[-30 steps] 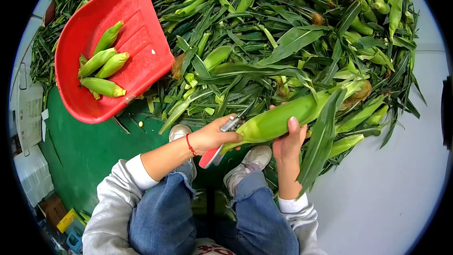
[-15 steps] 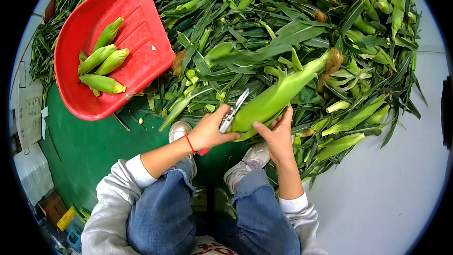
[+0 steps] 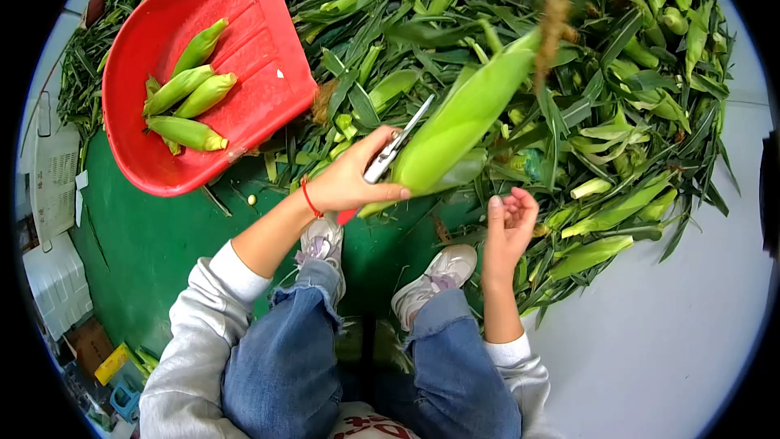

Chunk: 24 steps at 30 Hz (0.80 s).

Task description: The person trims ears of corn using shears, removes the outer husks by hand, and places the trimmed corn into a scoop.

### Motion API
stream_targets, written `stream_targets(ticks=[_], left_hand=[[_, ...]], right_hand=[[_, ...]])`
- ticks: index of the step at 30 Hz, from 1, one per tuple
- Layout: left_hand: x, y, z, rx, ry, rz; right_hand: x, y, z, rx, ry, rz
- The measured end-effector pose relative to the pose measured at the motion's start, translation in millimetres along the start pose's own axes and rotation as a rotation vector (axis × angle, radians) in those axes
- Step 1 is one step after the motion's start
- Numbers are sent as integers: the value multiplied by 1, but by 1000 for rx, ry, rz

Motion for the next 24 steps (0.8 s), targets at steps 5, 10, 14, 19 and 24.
stream_targets(ticks=[5, 10, 14, 19, 24], left_hand=[[13, -29, 37, 342, -283, -58], [-29, -15, -33, -579, 410, 151], [-65, -76, -13, -1271, 592, -94], [-68, -119, -7, -1138, 810, -204], [-39, -107, -22, -1029, 690, -39]], right_hand=[[5, -59, -51, 350, -105, -303], [26, -7, -38, 521, -47, -2], [25, 10, -41, 577, -5, 80], [15, 6, -38, 464, 95, 54], [8, -11, -33, 384, 98, -83]])
Point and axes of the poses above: each hand's wrist, its own x-axis towards the middle knuckle, its own y-axis out of the back of the hand, z = x × y, the point moved 7 cm from there along x, towards the middle knuckle, and after that the axes turned 9 degrees about -y, right-handed, at the moved point
